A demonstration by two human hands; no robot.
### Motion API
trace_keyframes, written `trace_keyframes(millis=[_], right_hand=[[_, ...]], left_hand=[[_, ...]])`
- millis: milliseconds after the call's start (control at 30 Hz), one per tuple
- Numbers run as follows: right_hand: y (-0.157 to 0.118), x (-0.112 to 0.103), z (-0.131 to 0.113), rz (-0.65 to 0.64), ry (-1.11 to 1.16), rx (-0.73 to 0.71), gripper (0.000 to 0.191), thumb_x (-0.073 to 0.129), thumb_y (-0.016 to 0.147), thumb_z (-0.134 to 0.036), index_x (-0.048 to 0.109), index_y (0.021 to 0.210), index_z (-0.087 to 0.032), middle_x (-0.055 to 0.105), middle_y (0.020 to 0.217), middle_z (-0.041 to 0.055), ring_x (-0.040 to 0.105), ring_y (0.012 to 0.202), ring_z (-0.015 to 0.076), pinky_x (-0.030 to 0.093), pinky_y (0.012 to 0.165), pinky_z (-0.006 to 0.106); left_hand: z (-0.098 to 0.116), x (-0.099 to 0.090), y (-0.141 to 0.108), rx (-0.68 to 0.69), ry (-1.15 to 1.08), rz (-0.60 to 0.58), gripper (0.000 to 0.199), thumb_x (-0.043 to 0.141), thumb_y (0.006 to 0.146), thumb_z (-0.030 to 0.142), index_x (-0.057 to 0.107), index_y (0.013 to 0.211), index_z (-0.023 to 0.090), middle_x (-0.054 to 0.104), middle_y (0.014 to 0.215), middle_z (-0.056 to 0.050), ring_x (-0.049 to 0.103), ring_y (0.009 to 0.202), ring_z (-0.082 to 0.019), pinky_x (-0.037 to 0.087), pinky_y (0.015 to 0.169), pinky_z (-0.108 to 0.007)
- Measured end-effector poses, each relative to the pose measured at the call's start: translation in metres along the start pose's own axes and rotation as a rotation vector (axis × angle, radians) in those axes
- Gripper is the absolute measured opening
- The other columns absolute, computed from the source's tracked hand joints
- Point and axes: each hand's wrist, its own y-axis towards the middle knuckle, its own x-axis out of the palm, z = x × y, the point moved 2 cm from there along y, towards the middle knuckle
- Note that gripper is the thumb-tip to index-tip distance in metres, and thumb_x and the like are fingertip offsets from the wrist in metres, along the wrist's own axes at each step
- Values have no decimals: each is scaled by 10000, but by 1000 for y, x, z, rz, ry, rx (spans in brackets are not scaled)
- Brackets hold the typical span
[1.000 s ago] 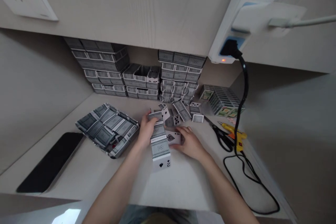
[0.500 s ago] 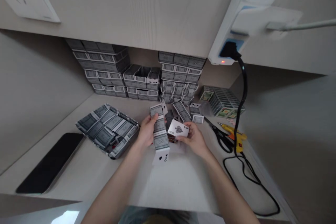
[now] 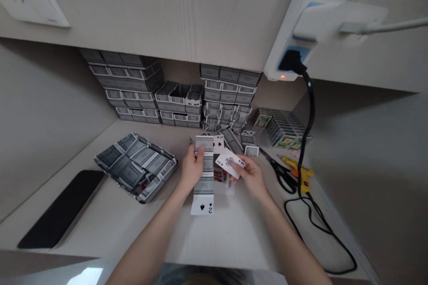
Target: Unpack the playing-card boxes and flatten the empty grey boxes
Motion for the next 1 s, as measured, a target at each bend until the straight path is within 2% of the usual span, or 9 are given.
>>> trace_keyframes(millis=[200, 333, 533, 800, 867, 1000], right_hand=[[-1, 6, 8, -84, -12, 48, 469, 687, 590, -416, 576, 959, -148, 624, 551, -5, 535, 362, 127, 440, 338, 242], [-3, 7, 11, -137, -76, 80, 455, 668, 616, -423, 602, 972, -148, 593, 489, -19, 464, 307, 97, 331, 280, 201], [0, -2, 11, -248, -134, 98, 393, 638, 649, -420, 664, 908, -126, 511, 419, -41, 340, 286, 48, 233, 291, 181], [1, -13, 10, -322, -183, 126, 382, 635, 640, -417, 684, 875, -119, 482, 411, -45, 272, 305, 36, 177, 314, 184], [0, -14, 8, -330, -196, 138, 357, 631, 639, -421, 687, 823, -119, 467, 392, -49, 260, 298, 37, 168, 312, 186], [-1, -13, 4, -334, -230, 148, 294, 629, 635, -417, 642, 593, -126, 434, 352, -50, 267, 283, 44, 163, 304, 191]], left_hand=[[-1, 1, 0, 12, 59, 32, 280, 465, 774, 415, 561, 908, 189, 643, 762, -55, 581, 697, -203, 405, 650, -274], [2, 1, -2, 61, 178, 31, 282, 449, 787, 405, 551, 939, 190, 652, 799, -73, 601, 731, -221, 414, 659, -282], [2, 3, -4, 145, 360, -26, 274, 398, 821, 371, 525, 974, 182, 653, 821, -91, 615, 741, -224, 422, 648, -278], [1, 10, -7, 179, 346, -87, 230, 416, 813, 358, 518, 940, 195, 647, 759, -69, 616, 715, -212, 417, 620, -259], [0, 12, -8, 191, 360, -96, 219, 425, 811, 353, 521, 930, 196, 644, 733, -63, 615, 695, -211, 413, 608, -256], [1, 15, -12, 242, 428, -134, 254, 393, 828, 365, 503, 967, 184, 648, 751, -75, 616, 688, -215, 409, 592, -263]])
